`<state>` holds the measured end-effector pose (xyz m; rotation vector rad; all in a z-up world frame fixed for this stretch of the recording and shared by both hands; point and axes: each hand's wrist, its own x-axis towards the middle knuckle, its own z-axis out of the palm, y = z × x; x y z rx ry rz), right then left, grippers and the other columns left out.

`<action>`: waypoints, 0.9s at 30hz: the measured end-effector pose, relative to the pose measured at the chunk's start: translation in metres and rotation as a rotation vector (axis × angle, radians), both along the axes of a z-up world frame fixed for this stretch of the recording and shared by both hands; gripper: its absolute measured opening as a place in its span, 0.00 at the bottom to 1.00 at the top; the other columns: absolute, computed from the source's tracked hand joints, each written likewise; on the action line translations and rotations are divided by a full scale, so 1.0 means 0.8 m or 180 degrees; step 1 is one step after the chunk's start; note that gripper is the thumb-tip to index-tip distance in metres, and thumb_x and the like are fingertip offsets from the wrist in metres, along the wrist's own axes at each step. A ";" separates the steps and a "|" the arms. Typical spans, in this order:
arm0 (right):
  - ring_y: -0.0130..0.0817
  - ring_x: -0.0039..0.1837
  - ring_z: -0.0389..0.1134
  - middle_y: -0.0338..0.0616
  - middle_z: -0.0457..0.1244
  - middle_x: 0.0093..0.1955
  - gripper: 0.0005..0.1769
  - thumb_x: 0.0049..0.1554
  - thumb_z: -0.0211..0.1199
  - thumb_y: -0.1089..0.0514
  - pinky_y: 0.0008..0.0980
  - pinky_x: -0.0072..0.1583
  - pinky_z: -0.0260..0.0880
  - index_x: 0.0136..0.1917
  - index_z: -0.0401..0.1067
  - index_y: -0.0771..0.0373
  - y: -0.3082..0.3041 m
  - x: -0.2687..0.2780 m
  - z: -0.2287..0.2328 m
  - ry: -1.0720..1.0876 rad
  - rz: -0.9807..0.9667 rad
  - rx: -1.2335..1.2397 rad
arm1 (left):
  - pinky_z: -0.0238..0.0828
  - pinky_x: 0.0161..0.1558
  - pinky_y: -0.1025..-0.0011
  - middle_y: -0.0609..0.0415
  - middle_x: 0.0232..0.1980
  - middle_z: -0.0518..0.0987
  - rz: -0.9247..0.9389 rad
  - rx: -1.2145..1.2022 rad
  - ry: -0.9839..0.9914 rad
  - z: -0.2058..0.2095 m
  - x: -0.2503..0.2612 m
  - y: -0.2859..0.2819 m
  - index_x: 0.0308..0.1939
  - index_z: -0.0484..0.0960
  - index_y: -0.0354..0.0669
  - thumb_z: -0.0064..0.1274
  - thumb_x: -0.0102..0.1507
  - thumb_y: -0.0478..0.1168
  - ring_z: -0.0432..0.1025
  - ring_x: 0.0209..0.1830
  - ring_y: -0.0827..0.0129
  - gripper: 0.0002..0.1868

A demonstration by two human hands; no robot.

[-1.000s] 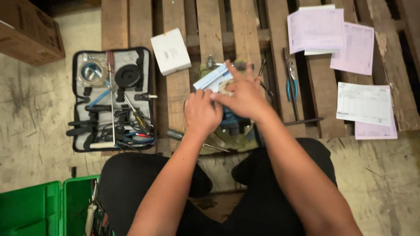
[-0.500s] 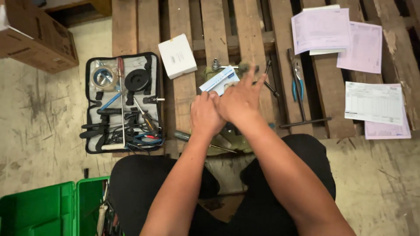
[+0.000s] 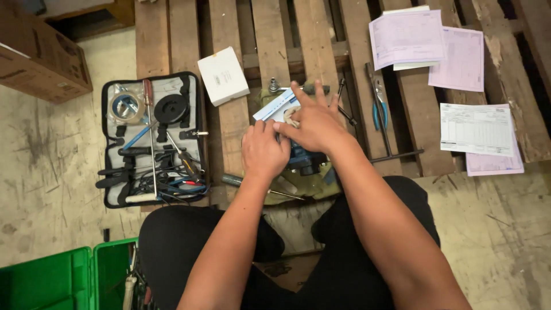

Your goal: Final cleaning of a blue mechanical pump using a cloth on a wooden pallet

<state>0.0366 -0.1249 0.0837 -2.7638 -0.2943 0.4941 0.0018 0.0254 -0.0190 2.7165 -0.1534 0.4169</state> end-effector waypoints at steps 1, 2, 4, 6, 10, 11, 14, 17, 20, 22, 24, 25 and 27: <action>0.66 0.85 0.30 0.36 0.38 0.88 0.37 0.59 0.50 0.25 0.78 0.75 0.35 0.60 0.79 0.53 0.005 -0.004 0.014 -0.0004 -0.0007 0.0022 | 0.68 0.44 0.53 0.51 0.37 0.71 -0.0007 0.0022 -0.0004 0.001 0.000 0.001 0.40 0.76 0.48 0.44 0.60 0.55 0.71 0.39 0.49 0.17; 0.64 0.86 0.28 0.36 0.38 0.89 0.38 0.58 0.48 0.23 0.78 0.75 0.31 0.61 0.79 0.51 0.010 -0.008 0.027 0.0011 -0.0043 -0.0271 | 0.68 0.43 0.52 0.51 0.37 0.70 -0.0039 0.0001 0.0024 0.002 0.001 0.001 0.41 0.75 0.48 0.43 0.60 0.54 0.70 0.39 0.48 0.16; 0.62 0.86 0.27 0.36 0.38 0.89 0.39 0.58 0.46 0.22 0.77 0.76 0.27 0.62 0.78 0.48 0.026 -0.017 0.040 0.0043 -0.0080 -0.0547 | 0.69 0.42 0.51 0.51 0.37 0.69 -0.0073 -0.0003 0.0069 0.013 -0.003 0.000 0.41 0.75 0.48 0.43 0.60 0.53 0.70 0.38 0.47 0.16; 0.61 0.85 0.20 0.40 0.30 0.90 0.45 0.59 0.41 0.22 0.79 0.75 0.18 0.66 0.75 0.58 0.046 -0.023 0.043 0.0023 -0.0427 -0.1013 | 0.68 0.43 0.54 0.51 0.37 0.70 -0.0030 -0.0124 0.0320 0.037 -0.007 -0.006 0.39 0.73 0.46 0.36 0.64 0.48 0.69 0.38 0.47 0.14; 0.60 0.86 0.18 0.48 0.31 0.89 0.46 0.61 0.37 0.23 0.78 0.73 0.10 0.69 0.72 0.60 0.058 -0.020 0.044 0.0156 -0.0489 -0.1367 | 0.66 0.45 0.55 0.49 0.39 0.71 -0.0127 -0.0028 0.0350 0.026 -0.003 -0.005 0.42 0.75 0.44 0.36 0.64 0.49 0.69 0.39 0.47 0.15; 0.61 0.85 0.17 0.53 0.40 0.86 0.48 0.62 0.34 0.23 0.78 0.74 0.11 0.69 0.72 0.61 0.057 -0.017 0.040 0.0295 -0.0420 -0.1494 | 0.66 0.45 0.54 0.49 0.39 0.72 -0.0166 0.0025 0.0334 0.026 -0.004 -0.006 0.42 0.75 0.43 0.36 0.64 0.49 0.69 0.40 0.47 0.16; 0.66 0.85 0.23 0.61 0.50 0.82 0.51 0.61 0.32 0.21 0.76 0.74 0.18 0.67 0.74 0.63 0.045 -0.004 0.033 0.0512 -0.0406 -0.1424 | 0.65 0.46 0.55 0.49 0.39 0.72 -0.0173 0.0126 0.0303 0.017 0.000 -0.008 0.41 0.74 0.44 0.35 0.65 0.50 0.69 0.40 0.48 0.17; 0.70 0.85 0.29 0.55 0.45 0.84 0.48 0.59 0.40 0.21 0.78 0.74 0.29 0.64 0.77 0.62 0.014 0.003 0.036 0.0689 -0.0433 -0.0645 | 0.66 0.47 0.57 0.51 0.38 0.71 -0.0162 0.0174 0.0189 0.009 0.000 -0.008 0.40 0.75 0.46 0.39 0.63 0.52 0.70 0.41 0.51 0.16; 0.70 0.85 0.29 0.46 0.33 0.89 0.44 0.58 0.47 0.21 0.80 0.74 0.36 0.62 0.78 0.59 -0.009 0.005 0.014 0.0675 -0.0489 0.0110 | 0.66 0.46 0.57 0.51 0.38 0.71 -0.0220 0.0171 -0.0001 0.007 0.001 -0.011 0.40 0.75 0.49 0.43 0.60 0.55 0.70 0.41 0.52 0.16; 0.70 0.85 0.28 0.46 0.29 0.89 0.44 0.57 0.49 0.21 0.79 0.74 0.38 0.62 0.78 0.59 -0.010 -0.004 0.008 0.0579 -0.0538 0.0255 | 0.66 0.46 0.57 0.52 0.38 0.71 -0.0230 0.0144 -0.0066 0.008 0.000 -0.012 0.40 0.75 0.50 0.44 0.60 0.55 0.69 0.41 0.52 0.16; 0.69 0.85 0.29 0.50 0.24 0.89 0.41 0.59 0.49 0.24 0.79 0.75 0.39 0.66 0.76 0.56 -0.001 -0.019 0.023 0.0457 -0.0666 0.0061 | 0.65 0.45 0.59 0.54 0.36 0.70 -0.0204 0.0143 -0.0051 0.011 0.000 -0.014 0.38 0.74 0.50 0.36 0.64 0.54 0.69 0.39 0.53 0.16; 0.69 0.85 0.29 0.50 0.24 0.89 0.41 0.59 0.49 0.24 0.79 0.75 0.39 0.66 0.76 0.56 0.001 -0.021 0.028 0.0451 -0.0666 0.0045 | 0.65 0.45 0.59 0.54 0.36 0.70 -0.0202 0.0128 -0.0056 0.010 0.001 -0.015 0.38 0.74 0.50 0.36 0.64 0.54 0.69 0.39 0.53 0.16; 0.70 0.85 0.26 0.55 0.26 0.88 0.41 0.59 0.50 0.25 0.79 0.75 0.35 0.65 0.76 0.58 0.008 -0.026 0.036 0.0251 -0.0703 -0.0071 | 0.65 0.47 0.58 0.52 0.37 0.71 -0.0170 0.0124 0.0010 0.007 0.001 -0.014 0.40 0.75 0.48 0.37 0.64 0.52 0.70 0.41 0.52 0.16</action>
